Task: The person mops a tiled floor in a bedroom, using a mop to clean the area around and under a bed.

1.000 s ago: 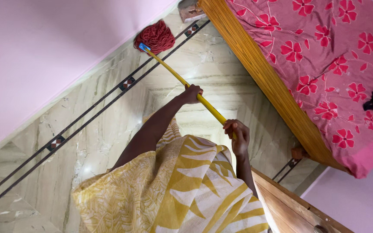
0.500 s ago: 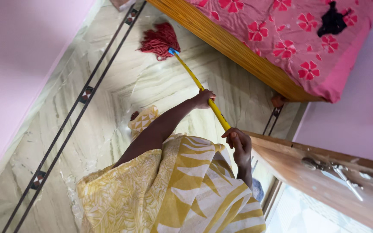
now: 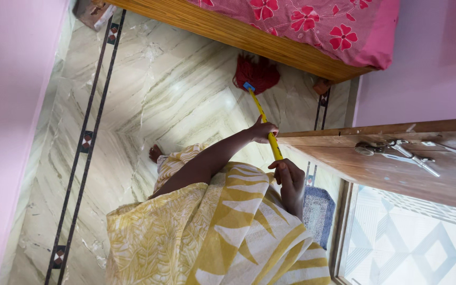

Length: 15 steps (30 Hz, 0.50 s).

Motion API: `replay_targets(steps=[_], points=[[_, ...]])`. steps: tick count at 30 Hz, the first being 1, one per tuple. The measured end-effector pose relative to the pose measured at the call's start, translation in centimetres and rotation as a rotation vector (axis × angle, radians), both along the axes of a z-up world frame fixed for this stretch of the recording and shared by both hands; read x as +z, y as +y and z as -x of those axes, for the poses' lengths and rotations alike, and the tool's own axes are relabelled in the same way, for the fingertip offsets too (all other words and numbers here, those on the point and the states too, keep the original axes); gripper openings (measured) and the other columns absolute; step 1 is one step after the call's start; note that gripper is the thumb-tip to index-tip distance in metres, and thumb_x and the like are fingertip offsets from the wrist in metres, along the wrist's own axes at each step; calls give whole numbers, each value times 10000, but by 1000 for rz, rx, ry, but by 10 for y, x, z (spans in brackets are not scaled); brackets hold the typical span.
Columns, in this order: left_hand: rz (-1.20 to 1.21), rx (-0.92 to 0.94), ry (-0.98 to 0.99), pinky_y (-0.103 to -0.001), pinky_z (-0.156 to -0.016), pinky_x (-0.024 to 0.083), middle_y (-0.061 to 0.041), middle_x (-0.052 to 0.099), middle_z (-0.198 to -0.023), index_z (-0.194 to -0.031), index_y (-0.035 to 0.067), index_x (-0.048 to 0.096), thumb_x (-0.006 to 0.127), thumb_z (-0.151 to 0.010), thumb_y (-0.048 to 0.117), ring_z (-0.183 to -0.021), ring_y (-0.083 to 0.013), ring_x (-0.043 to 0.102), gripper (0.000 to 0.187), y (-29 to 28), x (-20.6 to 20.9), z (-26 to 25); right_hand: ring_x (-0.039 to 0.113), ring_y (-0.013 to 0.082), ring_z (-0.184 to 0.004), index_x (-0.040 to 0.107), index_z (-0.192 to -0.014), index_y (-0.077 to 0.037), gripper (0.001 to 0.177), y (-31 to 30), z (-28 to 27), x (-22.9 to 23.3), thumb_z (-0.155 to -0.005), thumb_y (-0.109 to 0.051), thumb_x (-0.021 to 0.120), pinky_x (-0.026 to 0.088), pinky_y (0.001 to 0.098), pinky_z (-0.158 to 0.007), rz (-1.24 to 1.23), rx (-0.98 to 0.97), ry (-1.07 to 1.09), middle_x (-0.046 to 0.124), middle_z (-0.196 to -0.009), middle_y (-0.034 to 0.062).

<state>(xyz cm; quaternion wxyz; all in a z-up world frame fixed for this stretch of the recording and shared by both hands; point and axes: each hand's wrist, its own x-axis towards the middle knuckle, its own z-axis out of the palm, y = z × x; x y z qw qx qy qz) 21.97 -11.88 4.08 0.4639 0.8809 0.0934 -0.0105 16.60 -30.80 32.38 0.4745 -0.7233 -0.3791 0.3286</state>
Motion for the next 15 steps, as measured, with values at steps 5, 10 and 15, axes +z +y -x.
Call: replay_targets(steps=[5, 10, 15], points=[[-80, 52, 46, -791, -1123, 34, 39, 636, -922, -875, 187, 615, 733, -872, 394, -1106, -197, 621, 238, 13, -8, 26, 441, 73, -602, 703, -929, 29, 374, 19, 17, 12, -1055, -258, 500, 355, 255, -562, 21, 88, 78, 521, -627, -9], [-111, 154, 36, -801, -1138, 13, 61, 642, -934, -871, 176, 620, 715, -898, 388, -1118, -162, 629, 234, 47, -15, 63, 438, 74, -605, 697, -933, 28, 372, 54, 38, 17, -1055, -265, 503, 355, 258, -577, -4, 216, 84, 499, -617, -12], [-121, 254, 62, -815, -1120, 18, 84, 648, -950, -894, 215, 629, 718, -862, 395, -1118, -163, 619, 203, 91, -18, 108, 444, 78, -616, 695, -941, 31, 390, 88, 57, 7, -1052, -286, 497, 346, 259, -586, -17, 307, 127, 506, -623, -6]])
